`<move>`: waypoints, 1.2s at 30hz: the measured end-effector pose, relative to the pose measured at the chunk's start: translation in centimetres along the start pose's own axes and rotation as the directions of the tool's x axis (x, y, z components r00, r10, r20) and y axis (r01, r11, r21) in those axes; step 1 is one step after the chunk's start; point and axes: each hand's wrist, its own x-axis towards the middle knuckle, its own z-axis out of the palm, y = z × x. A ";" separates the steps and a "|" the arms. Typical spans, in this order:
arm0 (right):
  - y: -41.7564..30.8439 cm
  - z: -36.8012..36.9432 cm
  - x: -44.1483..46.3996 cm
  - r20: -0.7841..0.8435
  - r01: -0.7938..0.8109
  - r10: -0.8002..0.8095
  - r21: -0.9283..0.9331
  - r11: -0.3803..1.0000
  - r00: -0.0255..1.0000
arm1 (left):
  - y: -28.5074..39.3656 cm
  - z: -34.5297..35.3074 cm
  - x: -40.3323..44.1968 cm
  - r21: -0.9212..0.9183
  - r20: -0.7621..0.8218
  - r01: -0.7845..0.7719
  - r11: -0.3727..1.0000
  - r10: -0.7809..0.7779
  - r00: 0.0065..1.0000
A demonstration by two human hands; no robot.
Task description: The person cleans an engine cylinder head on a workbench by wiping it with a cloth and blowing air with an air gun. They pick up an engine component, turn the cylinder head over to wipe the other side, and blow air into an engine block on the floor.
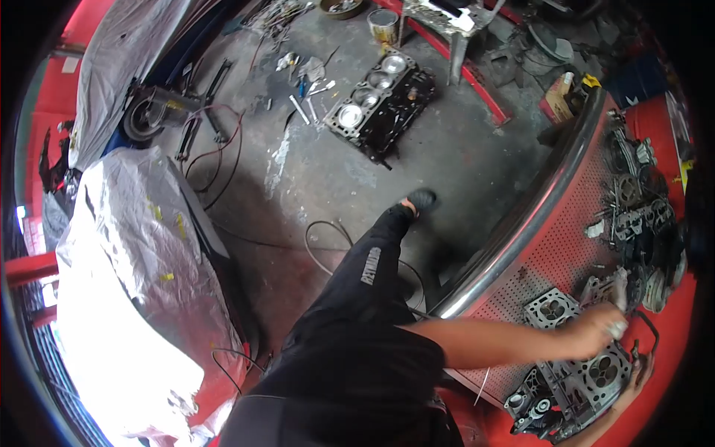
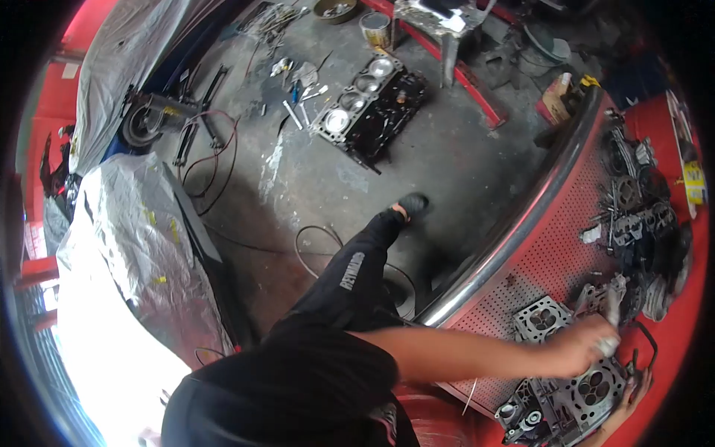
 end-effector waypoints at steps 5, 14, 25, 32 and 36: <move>0.8 0.8 -0.1 -0.101 -0.126 0.166 0.318 0.940 0.981 | -3.9 -23.5 -7.7 0.579 -0.089 0.383 0.720 -0.411 0.907; 7.6 -0.3 0.6 0.087 -0.515 0.531 0.420 0.748 0.843 | 3.2 -48.0 -17.3 0.966 0.013 0.230 0.120 -0.908 0.419; -0.5 2.4 1.1 -0.155 -0.559 0.546 -0.053 0.828 0.823 | 5.8 -52.4 -11.5 0.904 -0.054 0.425 0.053 -0.970 0.237; -0.9 2.1 0.8 -0.213 -0.558 0.524 -0.156 0.815 0.825 | 6.3 -54.7 -12.4 0.878 -0.134 0.478 0.025 -0.946 0.295; -1.1 1.7 0.3 -0.240 -0.536 0.489 -0.211 0.817 0.839 | 7.1 -54.9 -11.6 0.884 -0.120 0.467 0.030 -0.950 0.289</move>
